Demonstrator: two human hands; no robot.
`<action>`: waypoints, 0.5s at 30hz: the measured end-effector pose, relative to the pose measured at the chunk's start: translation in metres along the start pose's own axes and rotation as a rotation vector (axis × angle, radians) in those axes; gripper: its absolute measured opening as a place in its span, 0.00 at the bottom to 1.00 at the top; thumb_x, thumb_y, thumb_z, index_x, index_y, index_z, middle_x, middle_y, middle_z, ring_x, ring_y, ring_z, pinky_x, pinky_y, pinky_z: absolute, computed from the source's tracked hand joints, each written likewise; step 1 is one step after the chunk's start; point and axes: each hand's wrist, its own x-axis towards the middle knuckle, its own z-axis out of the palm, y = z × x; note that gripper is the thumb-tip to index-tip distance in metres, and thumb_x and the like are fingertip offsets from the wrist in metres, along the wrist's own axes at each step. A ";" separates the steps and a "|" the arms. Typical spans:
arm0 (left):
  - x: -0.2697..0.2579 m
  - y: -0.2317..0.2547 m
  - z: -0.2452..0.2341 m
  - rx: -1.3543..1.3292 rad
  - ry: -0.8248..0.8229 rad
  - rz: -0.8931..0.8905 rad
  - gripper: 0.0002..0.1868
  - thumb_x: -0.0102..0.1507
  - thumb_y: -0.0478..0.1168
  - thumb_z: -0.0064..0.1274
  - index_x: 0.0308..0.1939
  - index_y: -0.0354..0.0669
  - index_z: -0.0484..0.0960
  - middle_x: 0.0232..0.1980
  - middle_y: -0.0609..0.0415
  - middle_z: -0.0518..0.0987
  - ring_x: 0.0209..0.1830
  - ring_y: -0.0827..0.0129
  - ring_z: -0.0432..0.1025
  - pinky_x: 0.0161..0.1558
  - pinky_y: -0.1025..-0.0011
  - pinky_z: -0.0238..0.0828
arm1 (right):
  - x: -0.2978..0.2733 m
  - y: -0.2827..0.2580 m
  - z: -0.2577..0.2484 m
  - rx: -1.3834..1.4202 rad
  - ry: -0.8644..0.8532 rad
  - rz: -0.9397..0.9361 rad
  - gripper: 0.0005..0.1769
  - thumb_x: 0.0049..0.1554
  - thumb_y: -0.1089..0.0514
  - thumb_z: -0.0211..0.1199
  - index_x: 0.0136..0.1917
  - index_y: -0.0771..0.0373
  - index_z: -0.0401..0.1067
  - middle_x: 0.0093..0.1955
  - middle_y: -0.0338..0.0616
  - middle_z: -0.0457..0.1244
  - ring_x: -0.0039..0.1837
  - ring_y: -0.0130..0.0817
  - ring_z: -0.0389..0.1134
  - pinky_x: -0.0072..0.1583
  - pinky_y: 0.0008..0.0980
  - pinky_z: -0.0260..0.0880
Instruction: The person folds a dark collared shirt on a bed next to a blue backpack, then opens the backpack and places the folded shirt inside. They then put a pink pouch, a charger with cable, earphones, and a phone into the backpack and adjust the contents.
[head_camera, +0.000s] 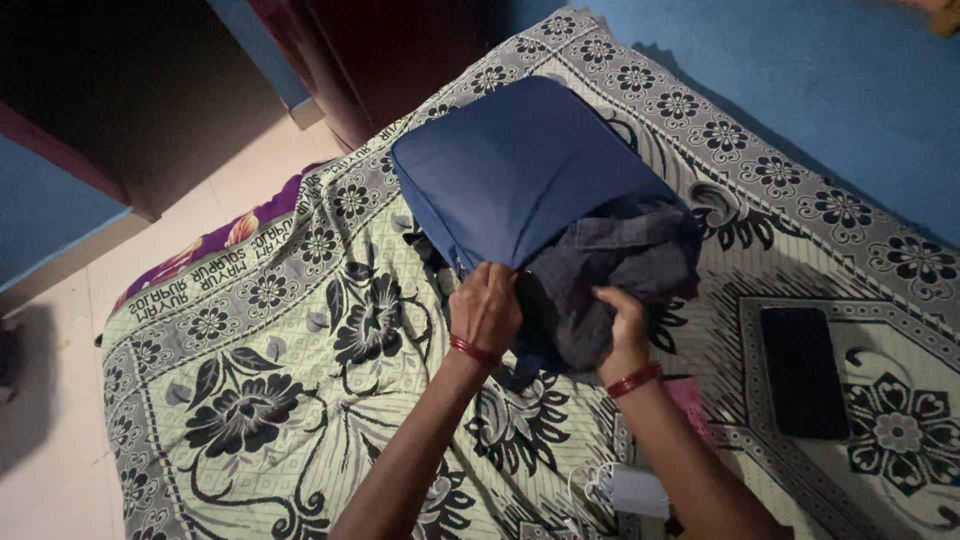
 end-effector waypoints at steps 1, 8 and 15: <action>0.001 0.000 0.000 -0.009 -0.005 0.000 0.06 0.66 0.39 0.52 0.38 0.41 0.75 0.36 0.45 0.78 0.34 0.47 0.76 0.34 0.53 0.72 | 0.003 -0.003 0.003 0.039 0.009 0.078 0.08 0.52 0.58 0.62 0.41 0.65 0.77 0.45 0.45 0.71 0.48 0.39 0.71 0.54 0.35 0.73; 0.005 0.009 -0.001 0.035 -0.117 -0.085 0.04 0.61 0.36 0.52 0.38 0.39 0.75 0.39 0.44 0.78 0.40 0.46 0.75 0.37 0.51 0.72 | -0.049 -0.036 0.042 0.037 0.149 0.059 0.12 0.48 0.65 0.64 0.48 0.62 0.75 0.50 0.40 0.69 0.53 0.39 0.71 0.57 0.38 0.73; 0.020 0.013 -0.001 -0.049 -0.098 0.206 0.21 0.54 0.26 0.46 0.51 0.35 0.76 0.46 0.42 0.76 0.48 0.50 0.72 0.53 0.59 0.71 | -0.087 -0.068 0.074 -0.002 0.150 -0.025 0.24 0.47 0.64 0.69 0.58 0.60 0.74 0.57 0.39 0.68 0.59 0.39 0.70 0.61 0.39 0.72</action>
